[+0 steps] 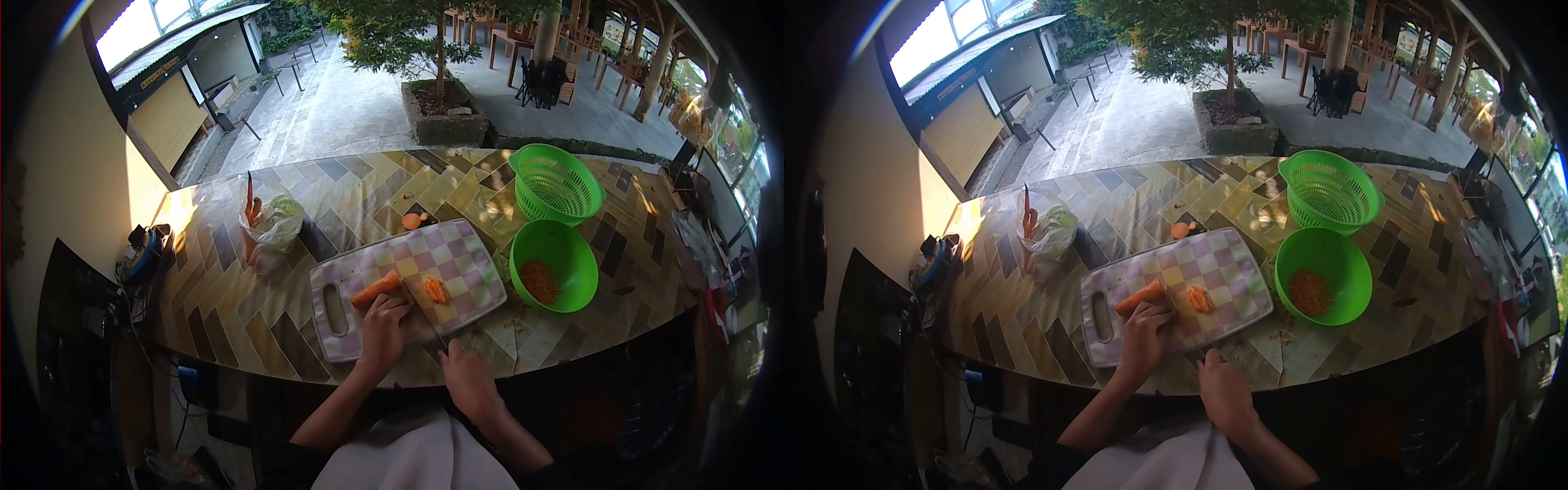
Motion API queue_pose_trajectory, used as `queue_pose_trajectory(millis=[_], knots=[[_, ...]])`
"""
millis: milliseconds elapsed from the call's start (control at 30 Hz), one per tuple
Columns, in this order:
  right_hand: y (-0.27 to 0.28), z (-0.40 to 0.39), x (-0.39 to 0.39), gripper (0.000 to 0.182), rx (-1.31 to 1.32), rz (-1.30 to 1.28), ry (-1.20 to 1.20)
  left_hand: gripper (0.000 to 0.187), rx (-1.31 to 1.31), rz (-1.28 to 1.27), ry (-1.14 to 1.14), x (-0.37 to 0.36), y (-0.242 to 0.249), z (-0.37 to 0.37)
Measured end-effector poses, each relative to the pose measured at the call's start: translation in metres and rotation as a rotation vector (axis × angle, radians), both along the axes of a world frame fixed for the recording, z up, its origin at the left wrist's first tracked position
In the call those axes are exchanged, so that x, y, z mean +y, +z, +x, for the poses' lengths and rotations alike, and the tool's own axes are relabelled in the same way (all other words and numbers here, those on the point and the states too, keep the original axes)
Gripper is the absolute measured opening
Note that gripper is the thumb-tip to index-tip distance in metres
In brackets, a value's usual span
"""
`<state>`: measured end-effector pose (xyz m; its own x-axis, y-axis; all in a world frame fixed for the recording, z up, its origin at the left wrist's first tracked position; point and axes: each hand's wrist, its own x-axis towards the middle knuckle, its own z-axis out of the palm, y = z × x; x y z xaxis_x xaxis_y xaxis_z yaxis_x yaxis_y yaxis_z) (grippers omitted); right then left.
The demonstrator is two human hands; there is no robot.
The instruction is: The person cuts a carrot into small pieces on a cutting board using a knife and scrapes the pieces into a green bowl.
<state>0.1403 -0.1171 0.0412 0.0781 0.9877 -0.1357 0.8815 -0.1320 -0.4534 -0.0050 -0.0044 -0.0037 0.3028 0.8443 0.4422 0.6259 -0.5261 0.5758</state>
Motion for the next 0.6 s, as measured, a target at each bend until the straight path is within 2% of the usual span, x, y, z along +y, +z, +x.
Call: queue_pose_trajectory(millis=[267,600], knots=[[0.006,0.006,-0.012,0.027,-0.015,-0.059,0.006,0.024,-0.024,-0.012,-0.011,0.001,0.001,-0.002],[-0.001,0.008,-0.005,0.034,0.198,0.001,-0.059,0.015,-0.081,-0.103,0.024,0.008,0.004,-0.006]])
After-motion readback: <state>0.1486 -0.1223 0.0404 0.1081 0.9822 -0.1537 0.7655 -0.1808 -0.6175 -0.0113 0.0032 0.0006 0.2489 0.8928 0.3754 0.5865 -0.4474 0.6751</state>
